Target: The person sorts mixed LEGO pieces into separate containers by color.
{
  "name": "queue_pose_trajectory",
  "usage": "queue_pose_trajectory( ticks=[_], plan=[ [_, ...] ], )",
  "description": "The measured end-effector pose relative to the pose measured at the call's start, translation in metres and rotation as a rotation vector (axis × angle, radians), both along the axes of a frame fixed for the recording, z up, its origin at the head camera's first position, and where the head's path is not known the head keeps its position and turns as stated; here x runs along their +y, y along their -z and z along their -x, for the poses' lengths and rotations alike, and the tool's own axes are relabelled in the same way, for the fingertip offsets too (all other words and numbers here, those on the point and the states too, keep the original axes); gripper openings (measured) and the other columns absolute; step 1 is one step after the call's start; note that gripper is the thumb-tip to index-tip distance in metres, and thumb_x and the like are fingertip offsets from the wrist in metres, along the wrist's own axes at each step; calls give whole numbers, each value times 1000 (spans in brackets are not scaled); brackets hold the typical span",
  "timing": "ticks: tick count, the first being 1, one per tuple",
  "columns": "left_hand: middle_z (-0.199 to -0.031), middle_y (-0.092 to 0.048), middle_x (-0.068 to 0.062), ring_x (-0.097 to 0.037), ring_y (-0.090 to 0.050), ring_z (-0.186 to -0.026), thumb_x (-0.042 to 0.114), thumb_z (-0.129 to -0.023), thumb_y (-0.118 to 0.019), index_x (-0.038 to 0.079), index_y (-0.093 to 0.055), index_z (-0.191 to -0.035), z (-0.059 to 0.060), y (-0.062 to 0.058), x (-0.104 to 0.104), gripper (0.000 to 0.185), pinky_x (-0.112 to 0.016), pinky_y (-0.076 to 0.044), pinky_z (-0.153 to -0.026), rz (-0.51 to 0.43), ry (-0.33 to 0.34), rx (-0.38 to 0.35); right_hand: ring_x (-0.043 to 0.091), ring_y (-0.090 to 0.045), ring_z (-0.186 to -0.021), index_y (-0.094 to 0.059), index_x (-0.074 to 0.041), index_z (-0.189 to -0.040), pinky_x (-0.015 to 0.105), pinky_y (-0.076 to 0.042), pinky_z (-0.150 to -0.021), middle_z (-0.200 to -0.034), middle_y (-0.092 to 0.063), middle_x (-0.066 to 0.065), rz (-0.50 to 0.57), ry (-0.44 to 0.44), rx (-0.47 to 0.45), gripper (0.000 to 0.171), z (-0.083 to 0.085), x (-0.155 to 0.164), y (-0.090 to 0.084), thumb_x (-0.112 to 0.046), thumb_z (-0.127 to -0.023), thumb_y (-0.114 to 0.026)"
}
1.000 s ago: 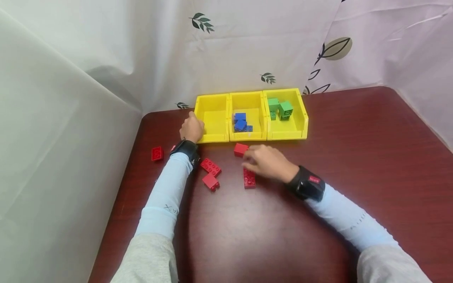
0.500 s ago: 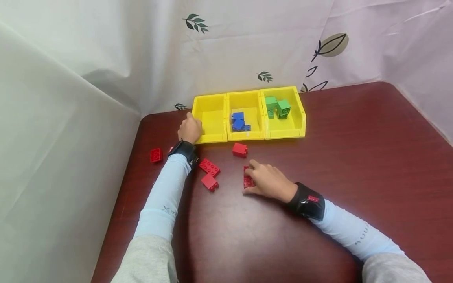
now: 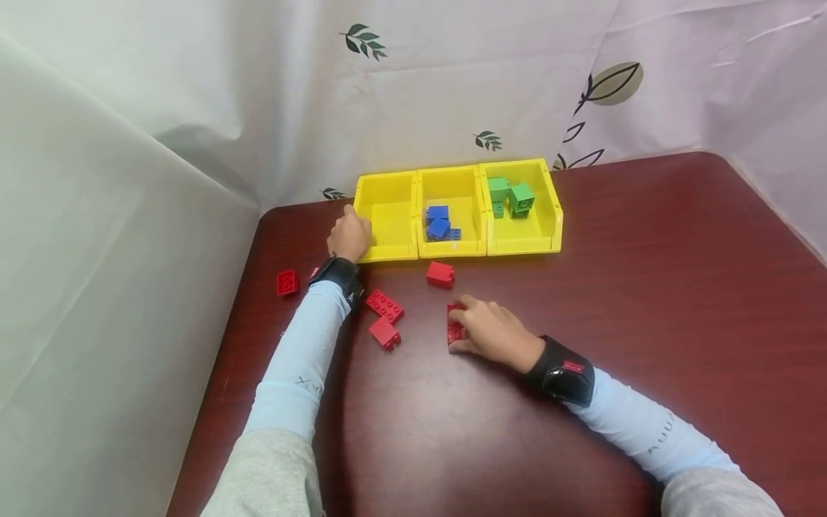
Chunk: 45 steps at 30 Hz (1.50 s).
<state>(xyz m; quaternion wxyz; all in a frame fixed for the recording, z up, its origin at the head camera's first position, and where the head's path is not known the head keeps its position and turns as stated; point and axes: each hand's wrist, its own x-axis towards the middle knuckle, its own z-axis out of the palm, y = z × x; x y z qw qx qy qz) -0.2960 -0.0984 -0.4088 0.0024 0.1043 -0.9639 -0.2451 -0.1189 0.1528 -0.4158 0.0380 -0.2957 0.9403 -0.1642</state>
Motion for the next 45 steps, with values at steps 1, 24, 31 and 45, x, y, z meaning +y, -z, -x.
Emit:
queue_pose_trajectory(
  ticks=[1,24,31,45],
  plan=[
    [-103,-55,-14,-32,-56,-85,29,-101,-42,8,-41,-129,0,0,0,35,-43,-52,-86,1,1,3,14,-58,-69,-72,-7,-111,28,-55,-65,-110,-64,15,1,-4,1,50,0,0,-1,-37,-73,-86],
    [-106,-55,-13,-31,-57,-88,30,-102,-42,10,-40,-131,4,-1,-4,36,-44,-52,-91,-2,-15,-31,27,-65,-102,-67,-3,-115,37,-57,-86,-125,-63,16,96,-32,86,48,74,-48,-70,-28,-78,-83],
    [-102,-56,-11,-29,-58,-84,32,-102,-44,11,-40,-130,3,1,-3,36,-42,-54,-89,-31,-3,-41,23,-61,-94,-66,-8,-117,34,-54,-89,-106,-64,9,3,29,6,44,123,-88,-88,-25,-80,-81],
    [-101,-57,-10,-27,-59,-83,31,-101,-45,11,-42,-128,1,1,-1,34,-40,-54,-87,-6,-3,-6,32,-63,-103,-66,-4,-113,48,-46,-100,-102,-70,13,-175,79,99,34,171,-116,-56,-20,-84,-75]
  ],
)
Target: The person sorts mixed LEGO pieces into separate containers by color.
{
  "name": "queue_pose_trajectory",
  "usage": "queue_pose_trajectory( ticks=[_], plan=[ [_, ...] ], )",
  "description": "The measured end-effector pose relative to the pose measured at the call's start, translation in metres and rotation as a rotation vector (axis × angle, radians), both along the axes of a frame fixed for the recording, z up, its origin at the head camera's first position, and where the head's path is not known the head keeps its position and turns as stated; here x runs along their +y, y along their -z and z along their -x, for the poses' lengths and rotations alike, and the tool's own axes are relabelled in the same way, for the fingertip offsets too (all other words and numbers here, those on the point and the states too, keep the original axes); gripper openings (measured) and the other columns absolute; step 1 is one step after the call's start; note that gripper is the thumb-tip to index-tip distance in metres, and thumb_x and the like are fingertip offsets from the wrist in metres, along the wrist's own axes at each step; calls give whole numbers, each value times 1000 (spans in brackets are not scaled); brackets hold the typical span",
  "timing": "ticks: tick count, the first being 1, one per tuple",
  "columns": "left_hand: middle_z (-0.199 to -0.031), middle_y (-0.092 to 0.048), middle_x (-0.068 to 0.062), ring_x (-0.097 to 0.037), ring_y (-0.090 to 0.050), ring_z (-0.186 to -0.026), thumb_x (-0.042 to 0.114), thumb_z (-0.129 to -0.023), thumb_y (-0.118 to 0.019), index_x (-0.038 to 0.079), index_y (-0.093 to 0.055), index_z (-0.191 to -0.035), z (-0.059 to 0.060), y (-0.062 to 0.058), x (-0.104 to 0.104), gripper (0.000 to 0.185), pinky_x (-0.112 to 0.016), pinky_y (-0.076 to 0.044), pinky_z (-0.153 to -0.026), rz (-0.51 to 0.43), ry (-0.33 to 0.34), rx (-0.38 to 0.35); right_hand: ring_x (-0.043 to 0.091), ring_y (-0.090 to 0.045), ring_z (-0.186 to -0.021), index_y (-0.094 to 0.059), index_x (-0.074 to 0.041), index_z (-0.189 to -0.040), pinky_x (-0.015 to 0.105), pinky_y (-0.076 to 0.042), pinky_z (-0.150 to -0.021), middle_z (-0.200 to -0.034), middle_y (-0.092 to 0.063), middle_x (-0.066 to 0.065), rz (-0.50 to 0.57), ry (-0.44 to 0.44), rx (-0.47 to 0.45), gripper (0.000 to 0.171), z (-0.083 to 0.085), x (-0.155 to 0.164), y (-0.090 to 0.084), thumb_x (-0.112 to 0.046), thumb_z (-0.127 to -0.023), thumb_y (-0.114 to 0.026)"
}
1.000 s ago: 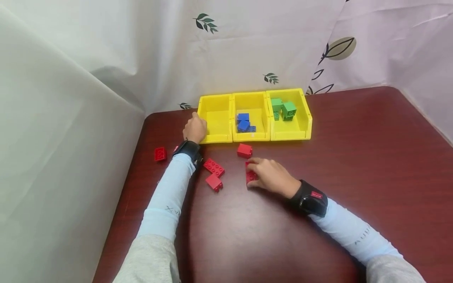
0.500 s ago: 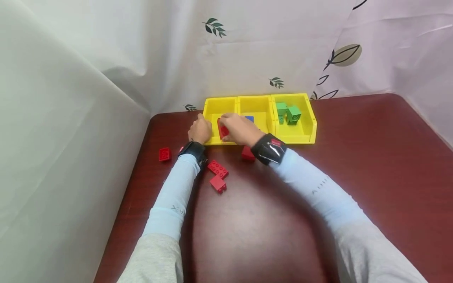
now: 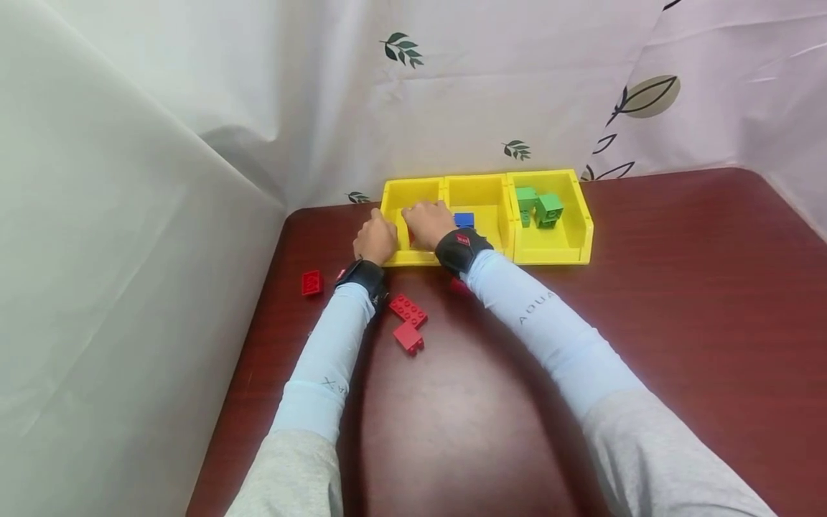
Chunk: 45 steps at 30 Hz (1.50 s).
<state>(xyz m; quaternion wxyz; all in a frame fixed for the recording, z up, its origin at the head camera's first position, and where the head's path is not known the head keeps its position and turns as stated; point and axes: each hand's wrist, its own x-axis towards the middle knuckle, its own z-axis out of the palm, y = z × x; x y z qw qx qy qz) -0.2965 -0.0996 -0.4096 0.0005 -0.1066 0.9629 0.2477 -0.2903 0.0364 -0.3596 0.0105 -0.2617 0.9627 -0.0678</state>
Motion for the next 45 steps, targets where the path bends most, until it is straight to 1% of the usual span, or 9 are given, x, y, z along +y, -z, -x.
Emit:
queue_pose_trajectory(
  ticks=[4,10,13,21,26,31,35,41,45],
  plan=[
    [-101,-57,-10,-27,-59,-83,31,-101,-46,11,-42,-127,-1,0,1,33,-40,-54,-87,-1,-3,3,33,-64,-104,-65,-4,-110,52,-40,-106,-102,-71,14,-44,5,7,31,4,0,8,-20,-84,-74],
    [-102,-56,-9,-26,-58,-84,32,-101,-44,13,-42,-126,-2,-1,1,32,-38,-53,-87,9,-14,-14,30,-65,-110,-68,-7,-107,56,-16,-120,-100,-73,11,-150,-21,-12,19,8,-1,19,-13,-89,-66],
    [-102,-56,-9,-26,-57,-84,32,-101,-43,12,-42,-126,-3,-1,1,32,-38,-53,-87,14,-12,-16,29,-66,-108,-69,-9,-106,55,-11,-121,-97,-74,10,-178,-10,-24,17,10,-2,22,-11,-90,-63],
    [-100,-55,-9,-26,-57,-83,32,-101,-43,12,-42,-126,-2,-7,3,32,-39,-53,-88,35,-7,6,28,-68,-101,-70,-10,-101,54,-12,-122,-89,-74,9,-152,-7,11,13,14,1,22,-10,-90,-64],
    [-101,-56,-9,-26,-57,-84,33,-102,-43,11,-42,-126,-1,-6,3,33,-39,-53,-88,38,-6,4,28,-68,-102,-71,-11,-101,53,-13,-122,-89,-74,8,-154,-13,30,14,13,2,24,-8,-91,-61],
    [-99,-56,-10,-27,-58,-83,32,-101,-43,11,-43,-125,-1,-2,2,32,-39,-53,-87,30,-13,-7,27,-67,-106,-71,-11,-104,54,-14,-121,-93,-75,8,-172,-33,37,15,12,2,28,-9,-91,-62],
    [-99,-57,-9,-27,-58,-82,32,-101,-44,11,-42,-126,-1,2,3,32,-39,-53,-86,23,-8,-19,27,-65,-112,-69,-11,-109,55,-15,-121,-103,-73,9,-171,-43,46,19,12,6,33,-14,-90,-67],
    [-101,-58,-10,-27,-59,-83,31,-101,-44,11,-43,-127,0,2,4,33,-40,-54,-88,13,-14,-6,30,-58,-121,-67,-9,-117,54,-20,-120,-123,-66,12,-63,-68,52,36,10,13,30,-29,-88,-71],
    [-102,-58,-10,-27,-59,-83,31,-101,-44,11,-43,-127,2,2,2,33,-41,-54,-88,24,-17,2,33,-55,-124,-66,-7,-121,52,-30,-116,-130,-61,15,63,-76,65,36,2,20,17,-27,-91,-69]
  ],
)
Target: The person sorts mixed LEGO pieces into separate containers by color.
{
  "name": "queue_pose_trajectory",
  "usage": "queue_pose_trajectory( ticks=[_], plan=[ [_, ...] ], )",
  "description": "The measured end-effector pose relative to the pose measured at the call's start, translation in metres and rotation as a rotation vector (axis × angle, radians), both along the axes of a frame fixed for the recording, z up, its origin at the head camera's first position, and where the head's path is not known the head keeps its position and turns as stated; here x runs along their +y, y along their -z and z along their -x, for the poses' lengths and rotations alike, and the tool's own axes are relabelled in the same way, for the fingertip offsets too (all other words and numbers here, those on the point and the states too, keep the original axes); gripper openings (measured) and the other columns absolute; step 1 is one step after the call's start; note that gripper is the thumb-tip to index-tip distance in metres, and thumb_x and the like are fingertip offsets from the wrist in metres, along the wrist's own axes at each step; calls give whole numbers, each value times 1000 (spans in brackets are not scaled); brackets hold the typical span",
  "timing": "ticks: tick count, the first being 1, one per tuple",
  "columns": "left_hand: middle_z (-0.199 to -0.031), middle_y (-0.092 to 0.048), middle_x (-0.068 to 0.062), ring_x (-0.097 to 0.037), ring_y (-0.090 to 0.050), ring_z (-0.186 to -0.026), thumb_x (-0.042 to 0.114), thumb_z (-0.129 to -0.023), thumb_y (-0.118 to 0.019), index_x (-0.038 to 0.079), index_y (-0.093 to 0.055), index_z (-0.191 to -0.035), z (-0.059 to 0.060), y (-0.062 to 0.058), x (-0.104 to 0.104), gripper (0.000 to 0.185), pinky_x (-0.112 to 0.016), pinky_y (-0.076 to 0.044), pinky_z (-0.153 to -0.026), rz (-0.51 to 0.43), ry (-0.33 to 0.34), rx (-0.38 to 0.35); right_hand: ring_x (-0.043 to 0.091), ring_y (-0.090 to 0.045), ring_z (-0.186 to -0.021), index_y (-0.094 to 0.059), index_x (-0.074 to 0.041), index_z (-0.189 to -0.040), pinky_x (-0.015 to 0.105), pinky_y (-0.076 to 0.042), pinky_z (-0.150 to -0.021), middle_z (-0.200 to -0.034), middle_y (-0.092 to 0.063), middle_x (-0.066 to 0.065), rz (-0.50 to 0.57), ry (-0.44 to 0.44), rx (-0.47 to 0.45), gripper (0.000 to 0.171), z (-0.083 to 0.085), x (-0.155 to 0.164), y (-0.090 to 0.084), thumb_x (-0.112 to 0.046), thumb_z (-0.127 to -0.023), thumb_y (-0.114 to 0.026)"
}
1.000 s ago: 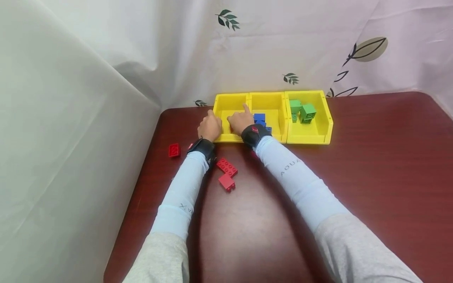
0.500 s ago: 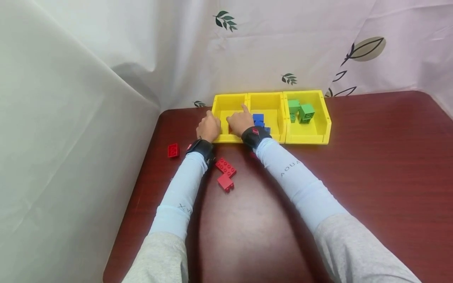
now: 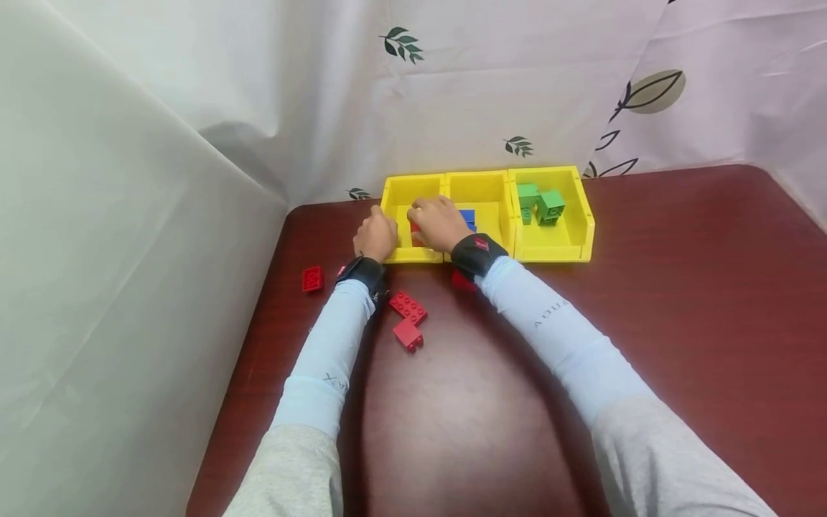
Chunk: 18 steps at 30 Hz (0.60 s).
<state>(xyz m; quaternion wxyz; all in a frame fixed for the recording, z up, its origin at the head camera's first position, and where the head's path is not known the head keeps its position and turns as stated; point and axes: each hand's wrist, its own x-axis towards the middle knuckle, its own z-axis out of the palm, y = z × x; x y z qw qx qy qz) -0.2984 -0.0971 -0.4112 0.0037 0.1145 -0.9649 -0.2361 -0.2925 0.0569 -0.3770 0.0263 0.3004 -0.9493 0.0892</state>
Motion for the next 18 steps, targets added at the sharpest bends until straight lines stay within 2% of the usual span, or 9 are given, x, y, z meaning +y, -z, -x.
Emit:
queue_pose_trajectory(
  ticks=[4,9,14,18],
  plan=[
    [-103,-58,-10,-28,-59,-84,32,-101,-44,11,-42,-127,0,2,0,33,-41,-54,-89,13,1,-15,33,-56,-121,-66,-6,-122,48,-40,-109,-130,-60,15,108,-1,6,37,-17,16,-11,-27,-91,-68],
    [-102,-58,-12,-29,-59,-85,30,-101,-44,9,-43,-126,-1,2,1,33,-42,-54,-87,19,3,3,30,-62,-105,-69,-6,-115,42,-53,-92,-117,-64,13,147,-9,-9,32,-46,44,-14,-27,-91,-69],
    [-101,-58,-13,-30,-58,-84,30,-100,-44,9,-43,-127,2,1,1,34,-43,-53,-85,14,1,1,27,-65,-92,-72,-7,-106,40,-57,-77,-103,-66,10,155,-23,-21,25,-75,67,-2,-26,-88,-72],
    [-101,-57,-13,-31,-58,-85,30,-100,-44,9,-42,-127,4,2,-1,34,-44,-53,-85,10,0,-1,26,-64,-85,-74,-9,-101,39,-57,-71,-96,-65,9,140,-32,-24,21,-93,74,13,-24,-86,-75]
  ],
)
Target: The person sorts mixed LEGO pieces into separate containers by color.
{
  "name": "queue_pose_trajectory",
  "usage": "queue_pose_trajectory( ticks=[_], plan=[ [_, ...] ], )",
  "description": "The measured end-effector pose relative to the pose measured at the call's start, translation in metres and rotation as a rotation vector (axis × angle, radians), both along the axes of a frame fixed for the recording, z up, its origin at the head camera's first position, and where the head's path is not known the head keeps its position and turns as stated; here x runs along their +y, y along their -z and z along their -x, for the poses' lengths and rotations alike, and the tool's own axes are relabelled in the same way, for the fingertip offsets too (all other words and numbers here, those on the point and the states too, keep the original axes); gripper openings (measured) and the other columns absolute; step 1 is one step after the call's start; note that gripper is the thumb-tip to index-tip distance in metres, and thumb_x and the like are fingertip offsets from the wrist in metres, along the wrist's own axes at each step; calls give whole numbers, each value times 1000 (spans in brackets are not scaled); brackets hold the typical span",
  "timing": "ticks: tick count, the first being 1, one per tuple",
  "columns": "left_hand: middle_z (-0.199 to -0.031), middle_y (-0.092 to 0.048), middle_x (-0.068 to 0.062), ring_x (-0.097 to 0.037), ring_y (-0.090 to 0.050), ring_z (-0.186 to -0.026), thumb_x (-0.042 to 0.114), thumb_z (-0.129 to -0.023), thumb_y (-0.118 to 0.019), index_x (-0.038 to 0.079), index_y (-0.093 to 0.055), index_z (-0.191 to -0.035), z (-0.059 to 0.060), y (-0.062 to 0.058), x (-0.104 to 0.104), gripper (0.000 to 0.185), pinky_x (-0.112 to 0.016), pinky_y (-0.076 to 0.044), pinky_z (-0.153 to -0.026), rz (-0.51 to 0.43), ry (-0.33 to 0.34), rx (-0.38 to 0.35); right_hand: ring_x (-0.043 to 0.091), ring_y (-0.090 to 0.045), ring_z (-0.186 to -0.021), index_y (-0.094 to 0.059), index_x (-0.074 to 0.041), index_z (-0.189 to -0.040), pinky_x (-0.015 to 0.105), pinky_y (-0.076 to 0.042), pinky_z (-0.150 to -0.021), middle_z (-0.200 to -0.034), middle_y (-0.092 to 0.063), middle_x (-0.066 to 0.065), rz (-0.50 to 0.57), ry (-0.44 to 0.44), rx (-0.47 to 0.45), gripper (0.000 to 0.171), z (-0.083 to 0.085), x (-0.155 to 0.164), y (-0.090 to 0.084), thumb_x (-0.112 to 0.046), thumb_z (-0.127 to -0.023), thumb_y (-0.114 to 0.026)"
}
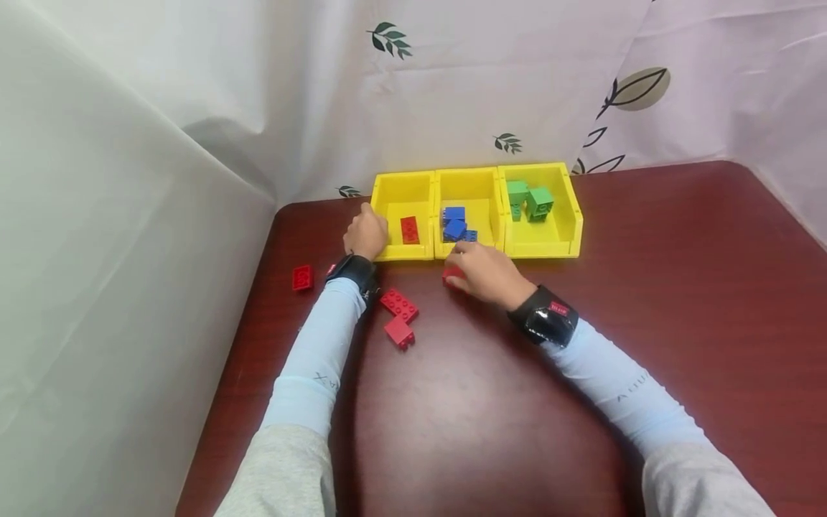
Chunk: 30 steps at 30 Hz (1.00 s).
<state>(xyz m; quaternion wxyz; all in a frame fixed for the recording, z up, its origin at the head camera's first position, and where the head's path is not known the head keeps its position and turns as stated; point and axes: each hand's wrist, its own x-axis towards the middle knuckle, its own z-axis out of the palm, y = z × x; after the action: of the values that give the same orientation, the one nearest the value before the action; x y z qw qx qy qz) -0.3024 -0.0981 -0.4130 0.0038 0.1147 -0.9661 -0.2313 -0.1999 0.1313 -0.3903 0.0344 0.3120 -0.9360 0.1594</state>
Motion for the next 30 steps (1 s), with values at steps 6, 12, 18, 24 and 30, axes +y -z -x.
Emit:
queue_pose_trajectory(
  ticks=[6,12,18,24,30],
  plan=[
    [-102,-57,-13,-30,-59,-85,31,-101,-44,9,-41,-127,-1,-1,-4,35,-43,-54,-86,6,-4,-9,26,-65,-87,-74,-11,-98,39,-58,-70,-94,-67,6,32,47,63,13,-10,-2,21,-13,-85,-74],
    [-104,-57,-13,-30,-59,-86,32,-101,-44,10,-41,-129,-3,-2,-5,35,-42,-54,-86,-7,2,-11,29,-65,-87,-75,-9,-95,42,-57,-73,-94,-67,7,97,102,84,10,-14,-5,27,-9,-85,-73],
    [-104,-58,-14,-31,-59,-87,31,-101,-43,9,-42,-128,-3,-2,-2,35,-43,-53,-87,5,6,-5,29,-66,-88,-75,-9,-95,43,-57,-74,-94,-66,7,119,125,62,10,-17,-5,28,-8,-86,-72],
    [-106,-57,-15,-32,-58,-88,30,-101,-43,8,-42,-128,-4,-3,0,35,-44,-53,-88,3,6,-10,29,-68,-82,-74,-8,-98,43,-57,-71,-95,-65,7,132,125,58,13,-18,-2,28,-7,-86,-72],
    [-105,-57,-15,-31,-58,-87,30,-100,-43,8,-42,-127,-4,-2,1,35,-44,-53,-88,12,11,4,29,-67,-81,-74,-8,-99,43,-57,-70,-95,-65,7,124,128,56,13,-18,0,28,-8,-86,-72]
  ],
)
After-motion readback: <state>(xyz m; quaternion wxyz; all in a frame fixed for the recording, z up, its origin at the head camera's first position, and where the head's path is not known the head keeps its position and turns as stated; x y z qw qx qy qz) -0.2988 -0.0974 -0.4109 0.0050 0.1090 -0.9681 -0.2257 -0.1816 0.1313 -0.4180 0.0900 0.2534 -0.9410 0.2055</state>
